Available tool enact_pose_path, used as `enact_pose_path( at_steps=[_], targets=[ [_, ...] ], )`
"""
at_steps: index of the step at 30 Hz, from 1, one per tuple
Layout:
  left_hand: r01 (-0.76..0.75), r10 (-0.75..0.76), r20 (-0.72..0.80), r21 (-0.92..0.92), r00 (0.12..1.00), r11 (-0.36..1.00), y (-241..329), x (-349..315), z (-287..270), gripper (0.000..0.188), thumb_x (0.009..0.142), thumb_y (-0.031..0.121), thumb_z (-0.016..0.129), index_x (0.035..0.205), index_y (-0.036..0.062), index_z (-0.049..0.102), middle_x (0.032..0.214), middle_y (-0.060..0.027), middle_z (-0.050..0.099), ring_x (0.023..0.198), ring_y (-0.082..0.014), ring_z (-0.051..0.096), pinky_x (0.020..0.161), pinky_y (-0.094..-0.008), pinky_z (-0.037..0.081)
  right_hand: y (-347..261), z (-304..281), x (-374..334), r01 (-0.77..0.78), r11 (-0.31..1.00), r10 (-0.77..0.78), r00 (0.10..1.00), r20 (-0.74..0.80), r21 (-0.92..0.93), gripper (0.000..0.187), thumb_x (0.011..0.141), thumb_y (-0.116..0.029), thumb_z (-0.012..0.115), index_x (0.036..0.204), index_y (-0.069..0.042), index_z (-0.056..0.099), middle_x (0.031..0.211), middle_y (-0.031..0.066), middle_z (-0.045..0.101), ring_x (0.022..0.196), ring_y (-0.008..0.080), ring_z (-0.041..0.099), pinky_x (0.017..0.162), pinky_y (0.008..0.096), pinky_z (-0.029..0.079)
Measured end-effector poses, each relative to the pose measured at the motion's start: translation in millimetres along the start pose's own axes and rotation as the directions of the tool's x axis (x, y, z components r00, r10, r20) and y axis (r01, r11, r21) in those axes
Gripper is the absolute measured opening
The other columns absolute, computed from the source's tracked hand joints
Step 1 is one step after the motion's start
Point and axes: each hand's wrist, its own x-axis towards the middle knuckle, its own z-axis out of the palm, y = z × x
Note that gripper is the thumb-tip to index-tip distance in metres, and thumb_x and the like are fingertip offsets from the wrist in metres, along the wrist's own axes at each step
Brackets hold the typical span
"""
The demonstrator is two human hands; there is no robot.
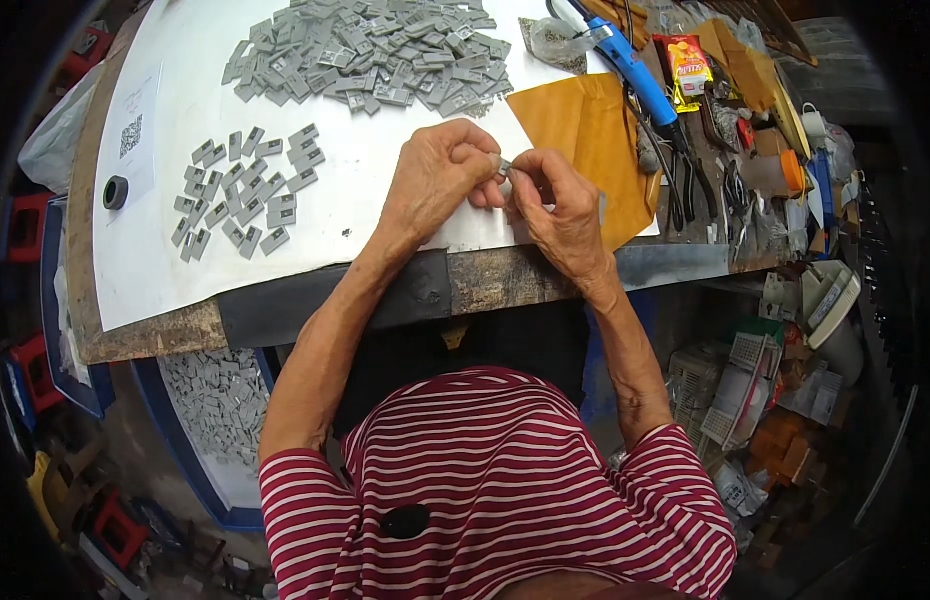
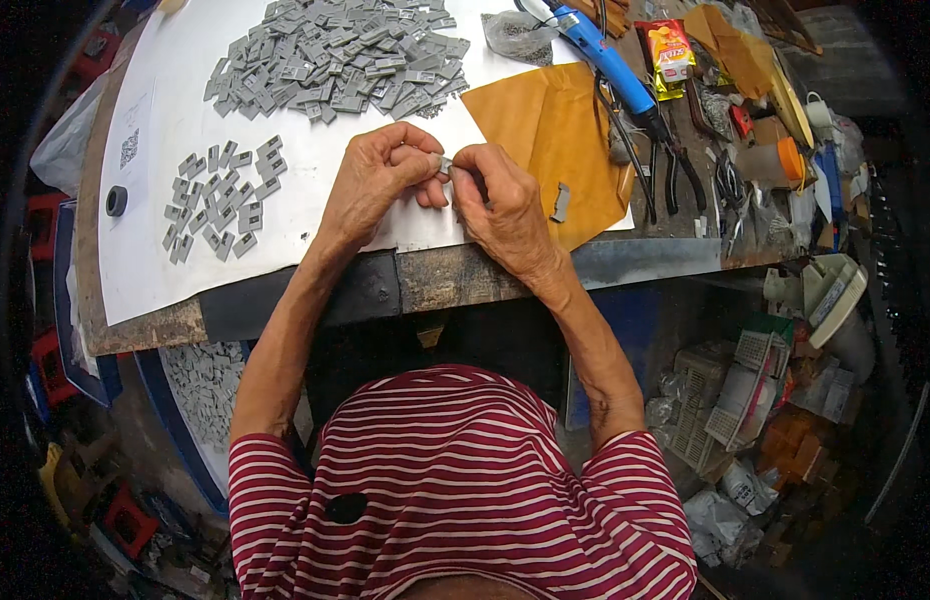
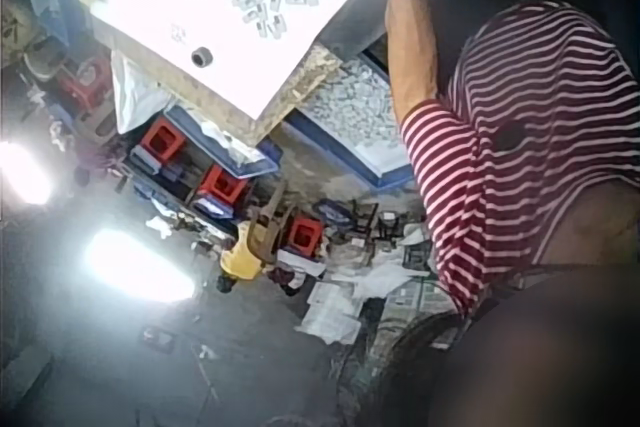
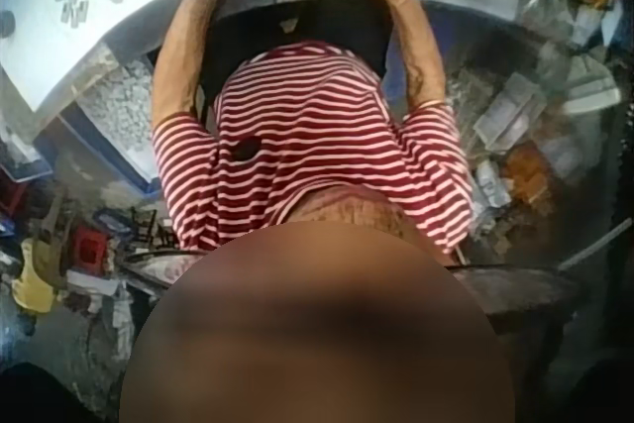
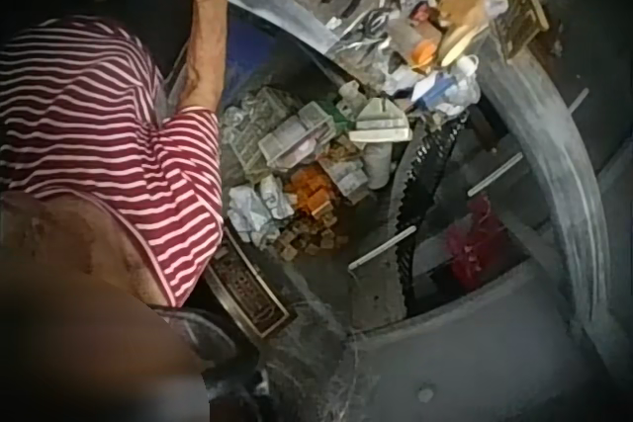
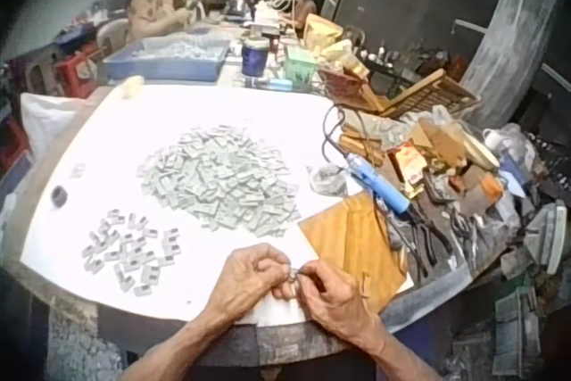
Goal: Sanding or smoothing small grey rectangular components on a piece of sandpaper at a workbench.
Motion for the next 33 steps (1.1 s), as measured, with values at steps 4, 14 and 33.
enact_pose_path(
  at_steps=[4, 14, 33],
  targets=[
    [-0.017, 0.017, -0.006, 0.032, 1.0, 0.999, -1, -1, 0, 0.014, 0.079, 0.005, 0.052, 0.088, -0.0055, 0.054, 0.062, -0.0095, 0.059, 0.053, -0.0109, 0.054, 0.053, -0.0207, 0.044, -2, 0, 2, -0.01, 1.0, 0.01, 1.0, 0.019, 0.002, 0.01, 0.077, 0.002, 0.057, 0.087, 0.001, 0.053, 0.075, 0.014, 0.056, 0.063, 0.025, 0.058, 0.055, 0.0309, 0.045],
    [-0.013, 0.013, 0.021, -0.009, 1.0, 1.0, 1, -1, 0, 0.014, 0.079, 0.005, 0.051, 0.088, -0.0057, 0.055, 0.062, -0.0102, 0.059, 0.053, -0.0115, 0.055, 0.053, -0.0209, 0.045, -3, -1, 5, 0.068, 0.995, -0.068, 0.998, 0.008, -0.068, 0.009, 0.079, 0.001, 0.056, 0.088, 0.002, 0.054, 0.074, 0.0141, 0.057, 0.061, 0.0239, 0.057, 0.054, 0.03, 0.045],
    [-0.015, 0.012, 0.078, 0.032, 0.997, 0.999, 2, -1, -2, 0.016, 0.082, 0.006, 0.053, 0.094, -0.0042, 0.054, 0.065, -0.0085, 0.06, 0.056, -0.0119, 0.057, 0.054, -0.0209, 0.046, -3, -9, 9, -0.431, 0.735, 0.395, 0.9, 0.186, 0.524, 0.01, 0.083, -0.004, 0.056, 0.087, 0.005, 0.058, 0.061, 0.0045, 0.056, 0.048, 0.0077, 0.052, 0.045, 0.019, 0.044]
  ],
)
